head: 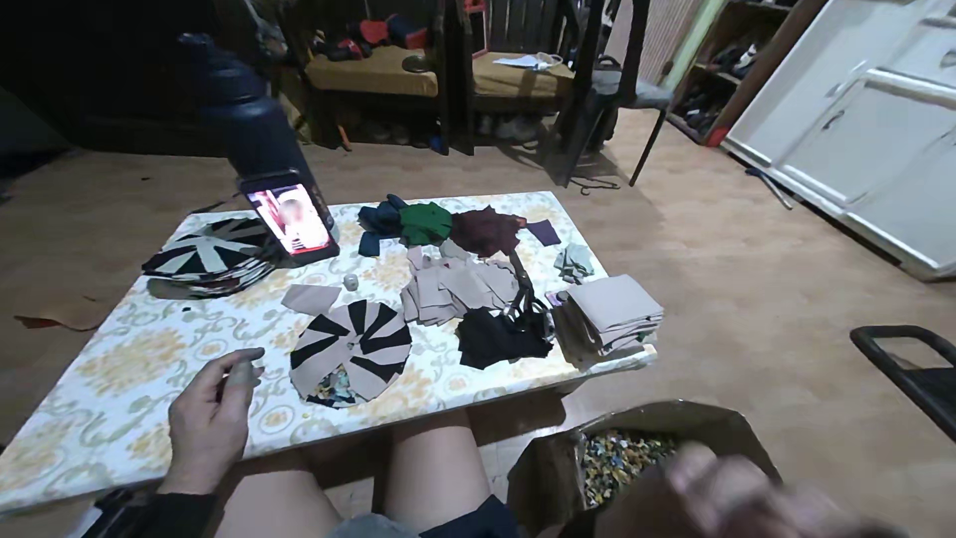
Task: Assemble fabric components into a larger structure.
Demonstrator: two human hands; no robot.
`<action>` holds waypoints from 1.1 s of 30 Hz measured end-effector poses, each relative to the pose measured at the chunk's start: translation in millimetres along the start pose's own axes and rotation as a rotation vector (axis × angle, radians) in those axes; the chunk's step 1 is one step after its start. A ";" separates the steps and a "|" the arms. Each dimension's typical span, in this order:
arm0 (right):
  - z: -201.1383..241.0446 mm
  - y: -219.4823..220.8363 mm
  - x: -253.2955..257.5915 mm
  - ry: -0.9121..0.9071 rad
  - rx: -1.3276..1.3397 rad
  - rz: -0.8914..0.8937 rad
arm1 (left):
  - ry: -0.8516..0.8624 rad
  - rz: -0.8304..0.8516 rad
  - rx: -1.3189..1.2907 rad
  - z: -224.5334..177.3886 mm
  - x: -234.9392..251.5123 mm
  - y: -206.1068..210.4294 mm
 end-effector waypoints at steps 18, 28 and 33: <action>-166.4 -35.4 -62.5 0.358 -1.074 0.443 | 0.003 -0.043 -0.111 1.4 -1.7 -5.6; -141.4 -53.8 -62.1 0.675 -0.233 -0.123 | -0.002 -0.015 -0.127 6.4 -1.0 -4.0; -142.1 -48.9 -63.0 0.708 -0.064 -0.135 | -0.031 -0.036 -0.152 7.4 0.5 -7.8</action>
Point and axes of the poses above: each hand's wrist, its own x-axis towards the middle knuckle, its own y-axis out of the palm, z = x × y, the point moved 4 cm from there along x, towards the middle knuckle, and after that the axes turned 9 degrees about x, right-handed, at the moved point
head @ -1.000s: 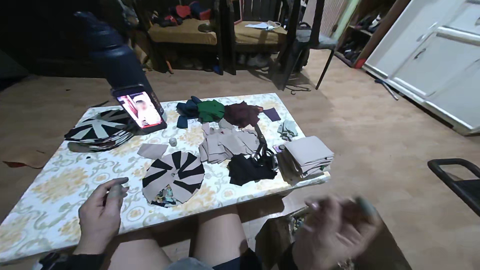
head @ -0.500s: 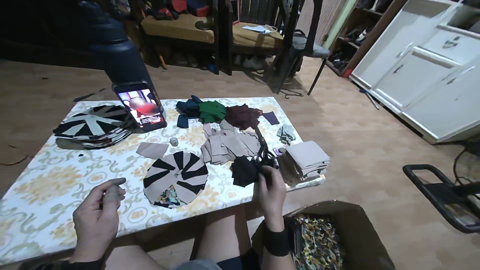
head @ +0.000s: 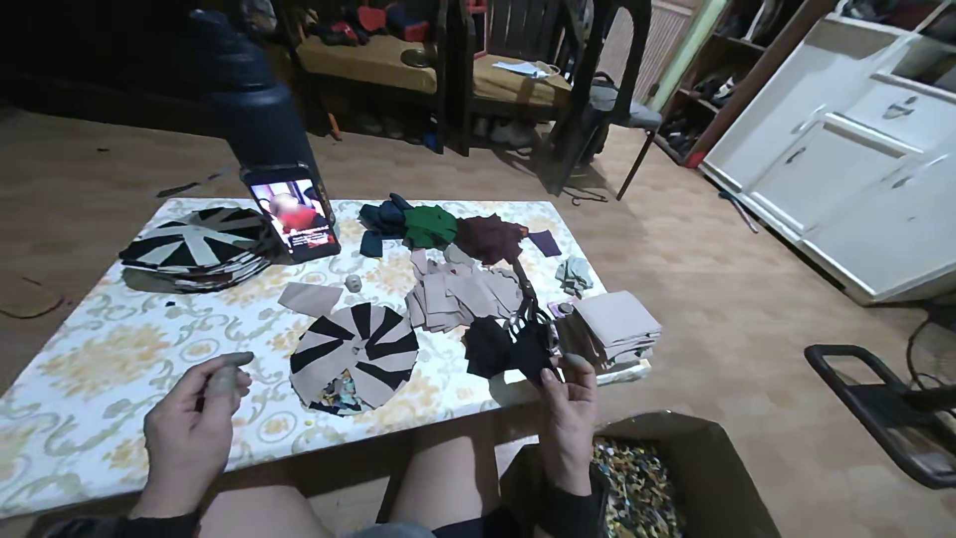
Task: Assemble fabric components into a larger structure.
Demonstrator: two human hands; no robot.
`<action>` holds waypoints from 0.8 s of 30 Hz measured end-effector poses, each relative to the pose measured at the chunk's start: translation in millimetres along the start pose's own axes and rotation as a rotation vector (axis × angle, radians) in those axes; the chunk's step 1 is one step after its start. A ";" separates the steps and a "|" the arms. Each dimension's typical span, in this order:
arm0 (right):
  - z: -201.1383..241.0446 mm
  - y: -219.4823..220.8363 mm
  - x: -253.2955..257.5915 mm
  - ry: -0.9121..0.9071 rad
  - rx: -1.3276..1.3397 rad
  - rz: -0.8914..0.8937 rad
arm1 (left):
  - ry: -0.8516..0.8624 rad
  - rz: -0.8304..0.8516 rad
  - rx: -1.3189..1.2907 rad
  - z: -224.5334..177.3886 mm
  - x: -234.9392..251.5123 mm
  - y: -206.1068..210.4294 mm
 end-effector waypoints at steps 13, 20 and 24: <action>-11.2 -7.6 3.0 -0.208 -0.808 0.200 | -0.094 -0.005 -0.001 5.6 3.3 0.3; -9.3 -4.5 6.9 -0.168 -0.720 0.231 | -0.068 -0.021 -0.049 9.4 3.7 -0.4; -10.1 -1.6 3.5 -0.209 -0.657 0.230 | -0.057 -0.019 -0.097 6.3 2.9 -1.7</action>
Point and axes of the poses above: each hand's wrist, its own x-axis towards the middle knuckle, its own y-axis out of the palm, z = x × y, the point moved 4 cm from there along x, towards the middle knuckle, and after that the axes turned 9 degrees about x, right-handed, at the moved point
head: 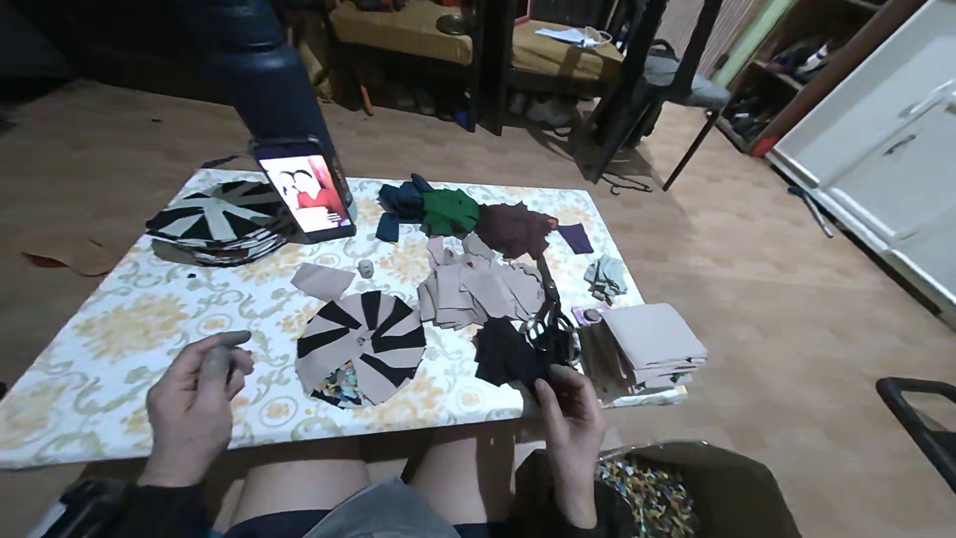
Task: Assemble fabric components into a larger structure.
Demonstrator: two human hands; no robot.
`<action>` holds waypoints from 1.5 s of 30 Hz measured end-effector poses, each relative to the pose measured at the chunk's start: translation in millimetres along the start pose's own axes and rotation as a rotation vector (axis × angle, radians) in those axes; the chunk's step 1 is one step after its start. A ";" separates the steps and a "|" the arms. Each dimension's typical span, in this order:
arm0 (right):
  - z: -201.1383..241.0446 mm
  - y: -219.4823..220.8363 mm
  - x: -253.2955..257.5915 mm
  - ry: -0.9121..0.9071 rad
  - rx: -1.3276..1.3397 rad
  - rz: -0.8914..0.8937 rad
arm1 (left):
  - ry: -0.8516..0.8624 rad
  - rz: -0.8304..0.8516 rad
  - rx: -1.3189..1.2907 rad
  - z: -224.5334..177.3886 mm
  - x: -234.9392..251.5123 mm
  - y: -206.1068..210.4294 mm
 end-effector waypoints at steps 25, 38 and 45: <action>57.6 -1.2 -15.8 -0.259 0.066 -0.065 | -0.196 0.852 -0.303 -160.3 4.4 198.2; 72.0 66.8 -15.8 -0.174 0.426 0.063 | -0.126 0.883 -0.664 -140.0 -48.8 111.6; 63.9 135.0 -41.3 0.051 0.529 0.202 | -0.286 0.515 -0.974 -116.0 -58.5 101.8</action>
Point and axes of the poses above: each hand's wrist, its own x-axis towards the middle knuckle, its own y-axis out of the palm, z = x × y, the point moved 4 cm from there along x, towards the middle knuckle, and after that the axes turned 9 degrees about x, right-handed, at the moved point
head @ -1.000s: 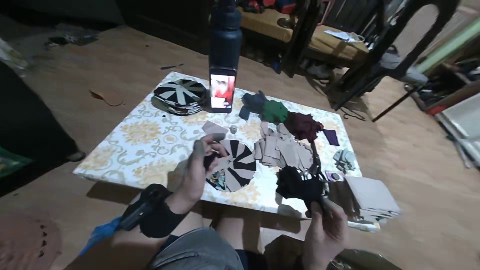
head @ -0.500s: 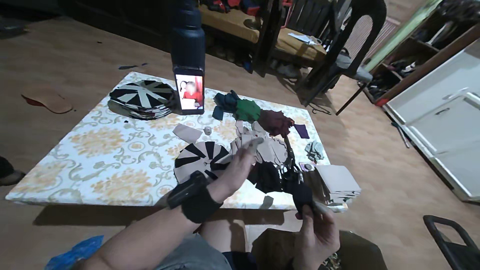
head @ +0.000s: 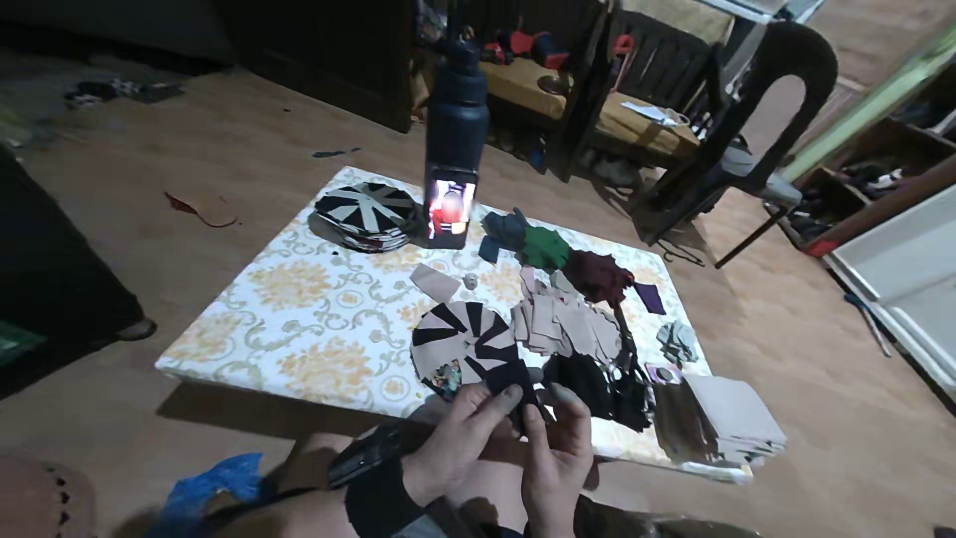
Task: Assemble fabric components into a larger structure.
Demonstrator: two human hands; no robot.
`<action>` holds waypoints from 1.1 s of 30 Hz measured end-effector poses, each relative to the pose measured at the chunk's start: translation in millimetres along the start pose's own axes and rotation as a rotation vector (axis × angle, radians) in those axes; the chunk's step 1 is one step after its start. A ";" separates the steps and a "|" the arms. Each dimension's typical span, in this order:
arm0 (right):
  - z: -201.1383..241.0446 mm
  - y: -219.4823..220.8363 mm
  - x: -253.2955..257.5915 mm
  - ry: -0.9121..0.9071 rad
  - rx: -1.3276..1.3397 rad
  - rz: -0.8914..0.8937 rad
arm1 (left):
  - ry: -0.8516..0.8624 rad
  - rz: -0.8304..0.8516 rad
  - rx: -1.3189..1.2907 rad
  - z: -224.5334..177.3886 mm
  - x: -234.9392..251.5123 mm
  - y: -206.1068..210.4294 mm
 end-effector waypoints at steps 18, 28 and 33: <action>-36.4 55.4 13.2 0.036 0.019 0.092 | -0.090 -0.374 0.041 -21.2 -4.8 -71.1; -20.3 49.9 71.9 0.122 -0.262 0.634 | -0.016 -0.468 0.145 -49.2 -2.2 -131.3; -33.5 60.7 76.5 0.359 -0.177 0.853 | -0.039 -0.138 0.515 -36.9 -9.1 -127.2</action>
Point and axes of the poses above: each hand's wrist, its own x-axis towards the middle knuckle, its own y-axis out of the palm, z = x × y, the point moved 4 cm from there along x, towards the middle knuckle, and after that the axes turned 9 degrees about x, right-handed, at the moved point
